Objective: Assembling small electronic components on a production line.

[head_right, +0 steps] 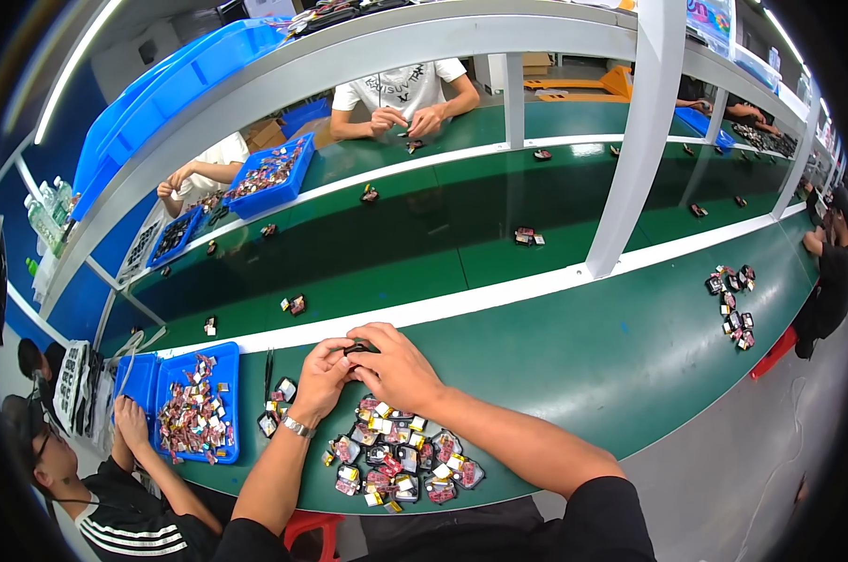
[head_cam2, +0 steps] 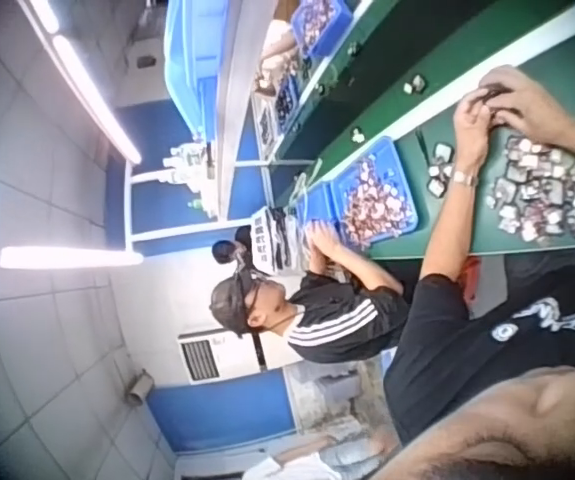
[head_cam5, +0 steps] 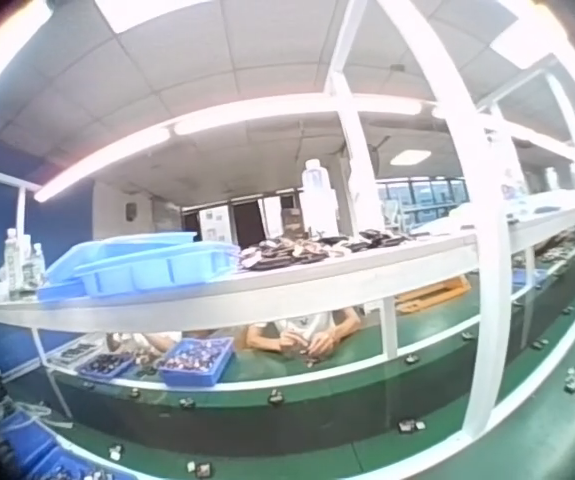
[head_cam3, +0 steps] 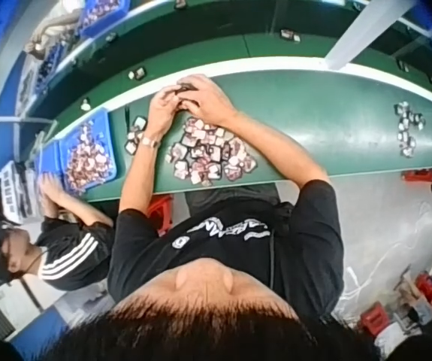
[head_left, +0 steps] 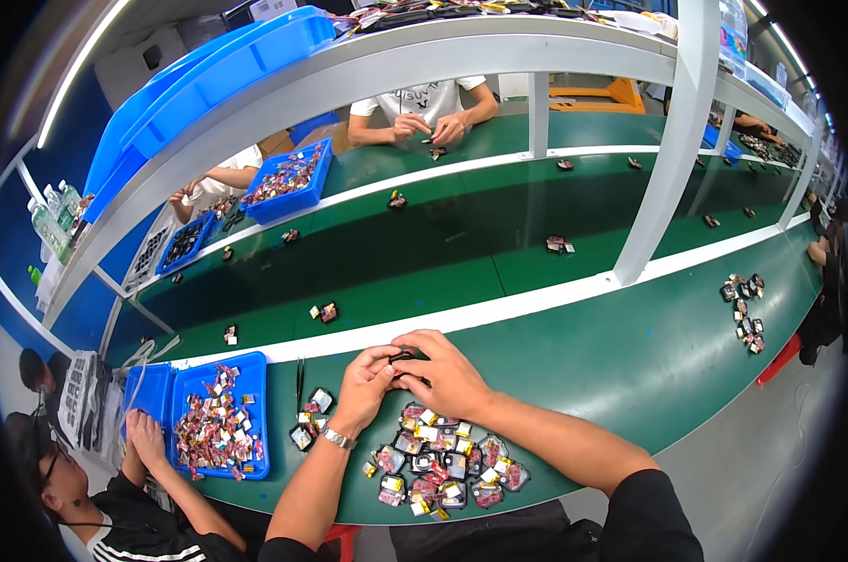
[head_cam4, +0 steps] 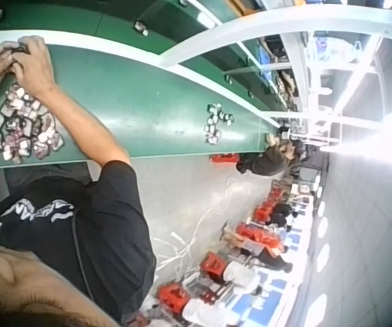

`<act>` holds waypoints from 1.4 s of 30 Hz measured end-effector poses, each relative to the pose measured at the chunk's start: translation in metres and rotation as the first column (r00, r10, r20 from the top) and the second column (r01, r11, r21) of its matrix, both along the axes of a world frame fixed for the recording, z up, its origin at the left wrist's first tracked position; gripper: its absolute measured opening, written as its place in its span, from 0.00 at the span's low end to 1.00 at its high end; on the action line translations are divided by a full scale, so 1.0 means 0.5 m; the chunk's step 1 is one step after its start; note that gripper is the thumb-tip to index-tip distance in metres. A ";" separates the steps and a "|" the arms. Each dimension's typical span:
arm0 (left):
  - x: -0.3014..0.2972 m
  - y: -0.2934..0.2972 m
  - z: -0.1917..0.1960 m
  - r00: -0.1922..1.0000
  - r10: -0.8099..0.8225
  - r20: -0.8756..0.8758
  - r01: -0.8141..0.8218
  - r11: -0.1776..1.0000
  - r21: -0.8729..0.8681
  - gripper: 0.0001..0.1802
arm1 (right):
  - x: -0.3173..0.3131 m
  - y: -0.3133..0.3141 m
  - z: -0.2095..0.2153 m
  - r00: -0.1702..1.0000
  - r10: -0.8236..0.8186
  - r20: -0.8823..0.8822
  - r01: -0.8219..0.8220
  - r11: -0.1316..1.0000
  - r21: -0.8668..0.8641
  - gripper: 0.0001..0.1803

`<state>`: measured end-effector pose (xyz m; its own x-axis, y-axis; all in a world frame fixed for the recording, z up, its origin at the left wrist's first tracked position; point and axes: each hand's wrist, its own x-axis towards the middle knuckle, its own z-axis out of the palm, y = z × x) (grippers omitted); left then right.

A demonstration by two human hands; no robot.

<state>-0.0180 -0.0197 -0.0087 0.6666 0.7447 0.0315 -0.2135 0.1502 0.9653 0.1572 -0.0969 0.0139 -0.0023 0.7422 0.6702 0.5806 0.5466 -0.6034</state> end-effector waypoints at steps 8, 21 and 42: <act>0.006 0.001 -0.001 0.997 -0.036 0.069 0.037 0.999 -0.020 0.14 | 0.002 0.001 -0.016 0.999 -0.034 -0.038 0.033 0.999 -0.015 0.11; 0.017 -0.013 0.016 0.999 0.044 -0.005 -0.044 0.999 -0.017 0.16 | -0.001 0.008 -0.001 0.993 -0.114 0.015 0.113 0.991 0.067 0.11; 0.024 -0.017 0.017 0.994 0.077 -0.076 -0.077 0.997 0.007 0.16 | -0.005 0.013 -0.013 0.981 -0.149 0.121 0.139 0.986 0.093 0.11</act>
<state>-0.0059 -0.0280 -0.0004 0.6077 0.7941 -0.0136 -0.1502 0.1317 0.9798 0.1548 -0.0905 0.0072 0.0116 0.6824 0.7309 0.7258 0.4970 -0.4756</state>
